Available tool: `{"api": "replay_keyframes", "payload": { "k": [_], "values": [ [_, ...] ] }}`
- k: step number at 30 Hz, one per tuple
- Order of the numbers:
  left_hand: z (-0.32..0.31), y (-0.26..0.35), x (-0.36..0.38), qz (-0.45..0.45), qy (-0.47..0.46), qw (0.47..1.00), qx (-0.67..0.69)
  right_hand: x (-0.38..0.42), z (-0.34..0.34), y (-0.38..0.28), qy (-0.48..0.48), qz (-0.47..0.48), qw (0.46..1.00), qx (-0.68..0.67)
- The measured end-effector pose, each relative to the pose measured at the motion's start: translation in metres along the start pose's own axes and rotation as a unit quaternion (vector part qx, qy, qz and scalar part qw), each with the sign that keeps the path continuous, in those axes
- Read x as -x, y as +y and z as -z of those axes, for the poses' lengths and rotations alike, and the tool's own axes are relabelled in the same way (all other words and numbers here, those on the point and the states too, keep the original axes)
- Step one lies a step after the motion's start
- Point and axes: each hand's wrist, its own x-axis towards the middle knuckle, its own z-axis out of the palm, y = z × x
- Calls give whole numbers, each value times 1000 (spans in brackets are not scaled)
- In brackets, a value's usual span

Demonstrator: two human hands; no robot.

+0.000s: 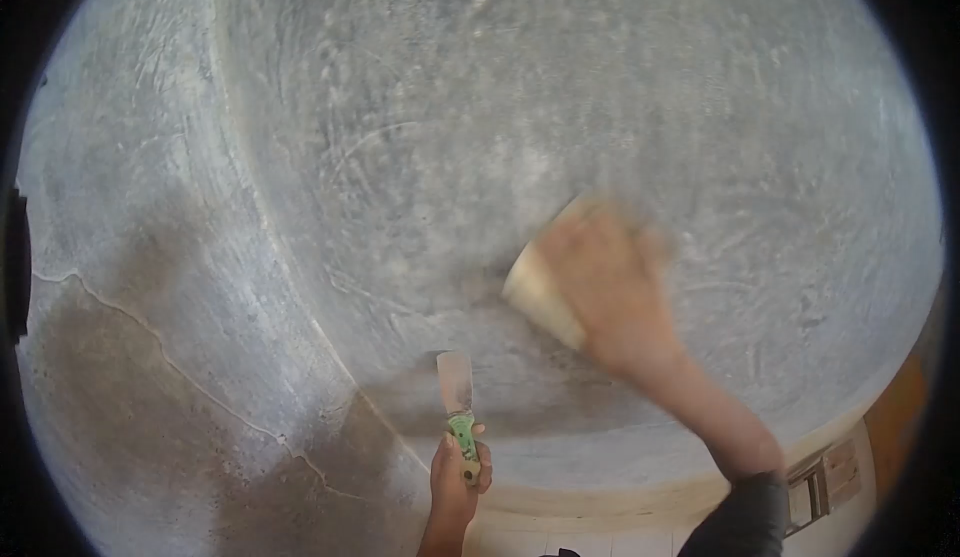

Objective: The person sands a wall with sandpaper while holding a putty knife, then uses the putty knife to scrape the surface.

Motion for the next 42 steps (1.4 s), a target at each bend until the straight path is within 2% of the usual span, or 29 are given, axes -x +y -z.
{"api": "replay_keyframes", "payload": {
  "k": [1,2,4,6,8,11,12,13,15,16,18,19,21,22,24,26,27,29,30,31,33,34,36,39,40,41,42],
  "values": [
    [2,2,0,-12,2,1000,-6,8,-7,-14,-135,128,981,-59],
    [3,3,1,-23,5,1000,-12,8,-7,-16,-135,136,979,-66],
    [8,9,0,-25,18,999,-17,-3,-3,-20,-128,229,961,-85],
    [8,13,-3,-28,29,999,-19,-40,25,-4,-33,81,996,-3],
    [10,15,-6,-39,26,999,-19,-66,37,11,53,6,994,94],
    [10,17,-9,-35,41,998,25,-64,10,-4,58,-11,995,86],
    [10,15,-12,-39,45,998,31,-55,0,-21,4,49,998,-39],
    [12,14,-14,-42,47,997,36,-44,-11,-38,3,52,998,-43],
    [22,19,-15,-43,48,997,39,-29,-27,-64,-120,252,957,-78],
    [27,22,-15,-43,47,997,49,-42,-12,-59,-126,214,967,-61],
    [36,28,-20,-46,41,996,64,-77,-1,-42,33,62,996,46],
    [43,32,-21,-43,46,995,73,-90,3,-40,34,63,996,50],
    [56,44,-26,-40,48,995,79,-111,6,-44,113,-61,987,100],
    [61,49,-27,-47,44,996,63,-113,-4,-56,96,-45,987,124],
    [74,55,-29,-49,40,997,47,-103,-15,-102,-66,73,994,-46],
    [90,59,-32,-66,29,997,32,-75,-54,-131,-120,287,943,-120],
    [97,61,-33,-63,22,997,28,-81,-48,-133,-120,280,945,-117],
    [105,66,-36,-38,21,999,32,-110,-23,-125,-23,172,982,-76],
    [106,66,-36,-30,15,999,30,-125,-20,-117,26,112,993,-12],
    [107,67,-36,-33,8,999,37,-130,-21,-116,20,101,995,-5],
    [109,68,-38,-27,-14,999,39,-137,-20,-122,62,0,998,15],
    [111,68,-38,-25,-12,998,47,-126,-34,-137,23,12,999,-36],
    [112,66,-37,-13,-22,998,54,-83,-73,-170,-70,216,966,-123],
    [118,69,-38,-9,-11,998,56,-69,-66,-163,-73,200,968,-135],
    [118,70,-39,-8,1,999,48,-83,-45,-147,-62,134,985,-85],
    [119,71,-37,-3,14,999,39,-87,-37,-135,-66,125,986,-83],
    [118,71,-36,8,10,999,33,-87,-31,-124,-5,17,1000,-22]
  ]
}}
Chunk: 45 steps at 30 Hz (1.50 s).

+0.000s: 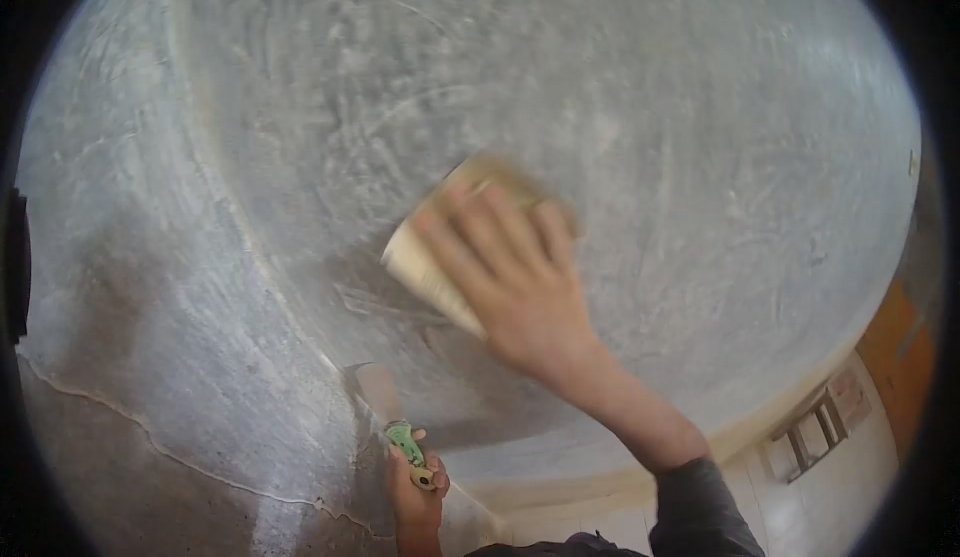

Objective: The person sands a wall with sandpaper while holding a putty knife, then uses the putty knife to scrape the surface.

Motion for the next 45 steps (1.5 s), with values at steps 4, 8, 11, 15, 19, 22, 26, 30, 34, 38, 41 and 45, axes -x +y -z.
{"api": "replay_keyframes", "payload": {
  "k": [4,8,11,15,19,22,26,30,34,38,41,45],
  "values": [
    [-3,-10,-2,-20,-12,1000,-4,52,-25,-20,32,-172,984,36],
    [-9,-22,-4,-22,-24,999,2,156,-87,-66,-66,-104,991,-53],
    [-13,-25,-6,-11,-53,998,-10,128,-48,-35,-27,-179,983,-22],
    [-32,-28,0,-10,-74,993,-87,100,-33,16,145,-316,937,34],
    [-34,-34,3,16,-125,986,-108,188,-96,-55,5,-343,936,-74],
    [-30,-42,4,29,-144,978,-148,213,-100,-63,34,-349,930,-109],
    [-36,-41,17,94,-91,979,-156,158,-29,21,159,-389,907,-25],
    [-31,-46,17,107,-109,978,-139,178,-47,19,144,-425,893,-15],
    [-29,-53,17,190,-98,966,-148,281,-118,-71,-6,-400,909,-115],
    [-39,-65,15,226,-103,953,-176,248,-78,3,100,-441,890,-54],
    [-51,-72,13,218,-120,951,-184,209,-22,62,167,-465,868,-54],
    [-63,-88,8,239,-150,950,-134,246,-59,34,132,-470,871,-49]
  ]
}}
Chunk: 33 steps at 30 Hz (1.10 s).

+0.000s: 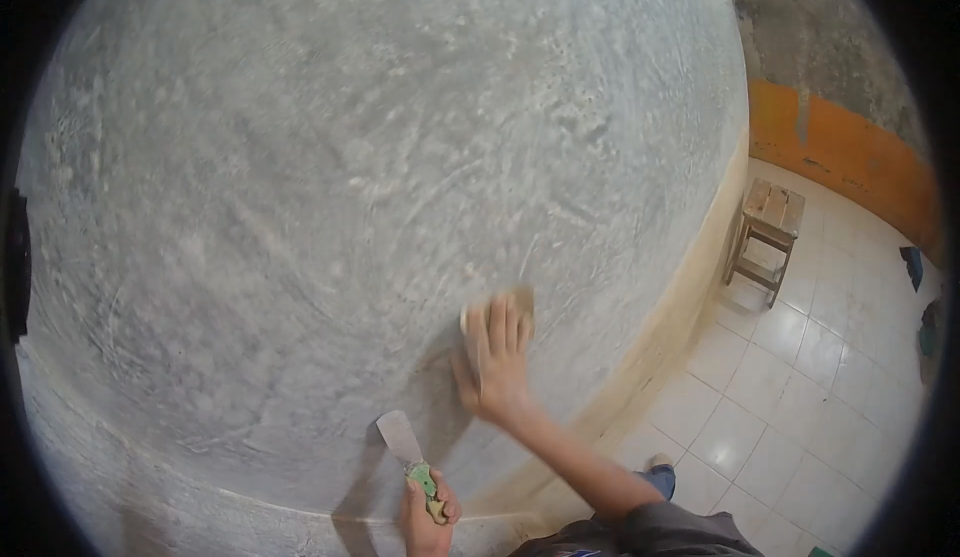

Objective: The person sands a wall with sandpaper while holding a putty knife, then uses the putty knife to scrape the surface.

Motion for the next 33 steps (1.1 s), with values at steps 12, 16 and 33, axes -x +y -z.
{"api": "replay_keyframes", "payload": {
  "k": [12,16,33],
  "values": [
    [-88,-13,-33,43,-78,996,-5,-93,54,61,23,6,999,22],
    [-121,-29,-51,60,-80,995,14,20,24,103,-98,-2,995,-3],
    [-203,-74,-102,64,-220,965,127,-54,87,192,-88,-31,996,-2]
  ]
}}
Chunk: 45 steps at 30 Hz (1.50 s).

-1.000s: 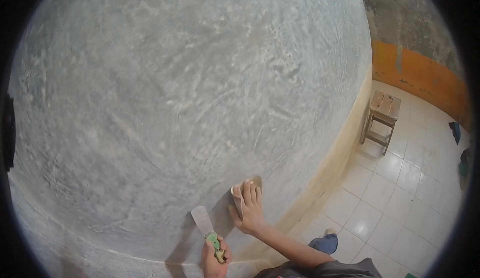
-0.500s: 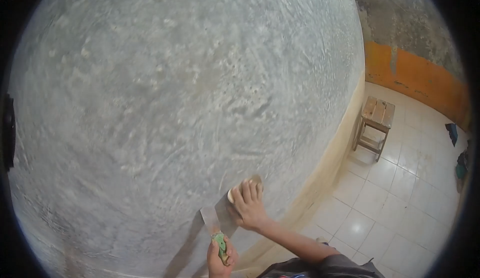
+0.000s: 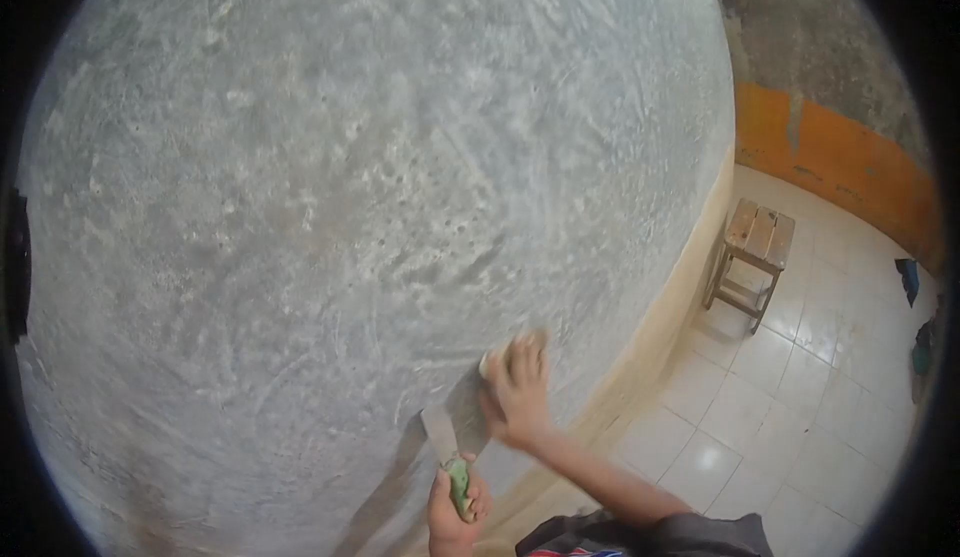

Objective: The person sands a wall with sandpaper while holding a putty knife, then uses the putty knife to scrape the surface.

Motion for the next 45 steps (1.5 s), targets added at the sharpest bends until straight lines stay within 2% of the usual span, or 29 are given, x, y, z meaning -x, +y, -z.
{"api": "replay_keyframes", "payload": {
  "k": [1,2,4,7,8,9,10,11,13,14,15,16,17,18,21,24,26,27,29,32,33,35,37,39,41,43,45],
  "values": [
    [-5,3,-4,-8,0,999,-40,-25,7,2,59,-12,998,28],
    [-13,7,-5,0,11,997,-76,-51,18,1,62,-12,998,27],
    [-5,8,-4,9,12,997,-80,-84,42,-5,158,-38,985,-55],
    [-7,14,-10,16,-15,997,-75,-50,15,-3,147,-26,986,-68],
    [-7,16,-14,23,-22,997,-73,-24,-7,-3,156,-21,978,-140],
    [-5,16,-19,25,-29,997,-74,2,-4,-22,102,-32,992,-61],
    [-3,14,-20,22,-20,996,-84,31,-19,-24,112,-47,984,-133],
    [-3,12,-20,19,-9,995,-95,36,-19,-23,110,-53,984,-131],
    [-8,13,-20,22,-12,995,-96,34,-17,-19,94,-43,990,-99],
    [-8,14,-18,21,-14,995,-100,22,-25,3,106,-58,982,-142],
    [-6,15,-15,24,-10,994,-102,-9,-10,9,151,-21,986,-63],
    [-4,14,-14,28,-7,994,-104,-39,10,11,166,-23,979,-118],
    [-3,14,-14,32,-4,994,-106,-66,33,10,165,3,986,-20],
    [-3,15,-14,33,-3,994,-108,-86,44,10,188,2,982,-32],
    [-9,14,-16,36,18,992,-116,-87,40,2,199,-19,980,-21],
    [-16,5,-29,37,8,992,-123,-13,-20,20,166,-32,983,-68],
    [-22,-3,-38,22,-18,989,-144,23,-11,18,38,-27,998,-51],
    [-29,-5,-45,20,-22,989,-143,12,-5,29,40,-23,998,-48],
    [-42,-15,-53,21,1,989,-148,-24,15,55,72,45,996,19],
    [-59,-30,-70,3,-8,990,-138,-118,79,69,149,13,989,-1],
    [-69,-33,-77,1,-7,991,-136,-134,91,73,147,15,989,-1],
    [-91,-42,-88,-29,50,981,-185,-155,106,83,173,8,985,-15],
    [-103,-52,-99,-35,58,982,-177,-134,95,100,156,55,986,-8],
    [-114,-63,-114,-44,64,983,-166,-81,76,117,56,12,998,11],
    [-125,-73,-129,-47,59,983,-168,-37,70,129,-43,-11,998,-35],
    [-136,-83,-141,-54,68,983,-163,-55,82,147,-53,41,997,25],
    [-143,-93,-147,-55,81,982,-163,-116,108,158,37,69,995,61]
  ]
}}
